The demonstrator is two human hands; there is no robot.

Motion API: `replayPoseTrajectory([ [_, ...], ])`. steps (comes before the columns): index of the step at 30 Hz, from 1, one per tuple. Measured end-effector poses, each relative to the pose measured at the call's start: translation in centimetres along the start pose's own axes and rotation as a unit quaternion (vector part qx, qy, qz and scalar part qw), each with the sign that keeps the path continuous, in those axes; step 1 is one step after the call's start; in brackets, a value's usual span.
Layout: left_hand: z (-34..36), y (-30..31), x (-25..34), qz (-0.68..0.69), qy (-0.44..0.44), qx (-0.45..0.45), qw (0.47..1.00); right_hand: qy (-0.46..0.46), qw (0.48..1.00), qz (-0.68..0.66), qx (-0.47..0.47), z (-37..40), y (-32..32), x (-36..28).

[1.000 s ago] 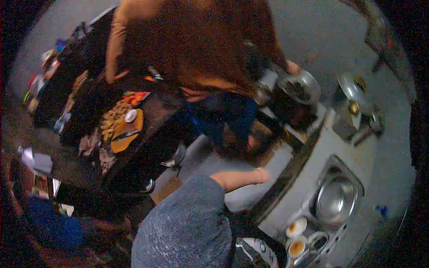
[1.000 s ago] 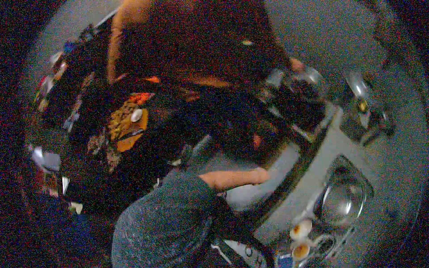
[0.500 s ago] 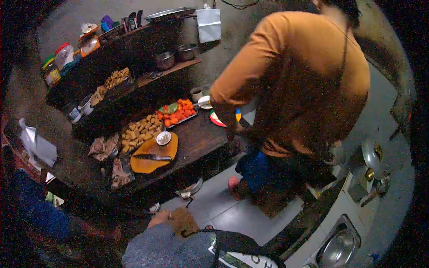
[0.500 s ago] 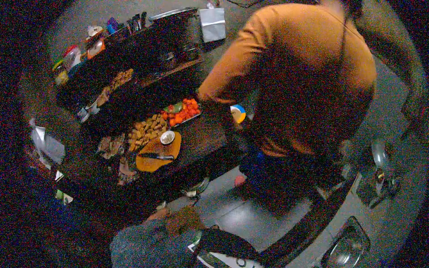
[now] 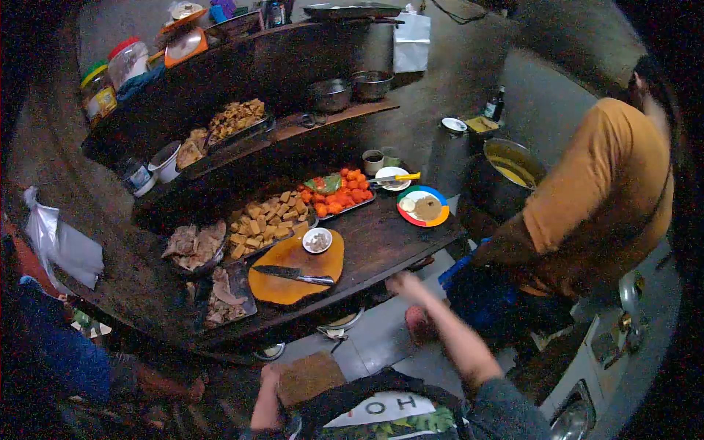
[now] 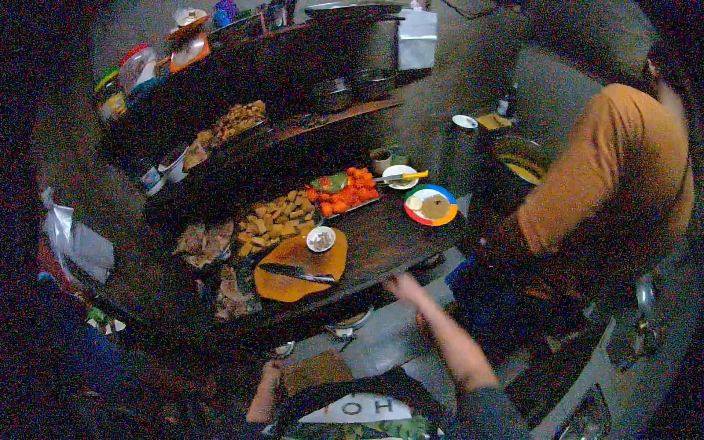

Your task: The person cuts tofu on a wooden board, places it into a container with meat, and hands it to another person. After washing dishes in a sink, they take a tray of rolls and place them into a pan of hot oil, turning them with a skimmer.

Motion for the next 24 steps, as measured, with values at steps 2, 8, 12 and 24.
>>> replayPoseTrajectory([
  [2, 9.8, 2.8, 2.7, -0.187, 0.01, 0.131, 0.973, -0.08, 0.989, -0.098, 0.073, -11.7, 11.7, -9.0],
  [8, 16.3, 2.2, -0.6, -0.143, 0.124, 0.175, 0.966, 0.068, 0.923, -0.262, 0.275, -44.1, 35.4, -11.4],
  [12, 16.5, 0.6, 0.7, -0.118, 0.184, 0.177, 0.96, 0.046, 0.855, -0.4, 0.326, -55.8, 46.2, -12.7],
  [24, 9.9, -3.1, 4.4, -0.092, 0.162, 0.099, 0.978, 0.027, 0.871, -0.409, 0.269, -58.5, 49.9, -14.8],
])
Point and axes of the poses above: each hand's wrist, its own z-axis away from the middle knuckle, its own y-axis out of the back of the hand, x = y × z, the point moved 3 cm from there along -z, towards the middle knuckle, and after that the axes turned 6 degrees about y, right-handed, at the moved point
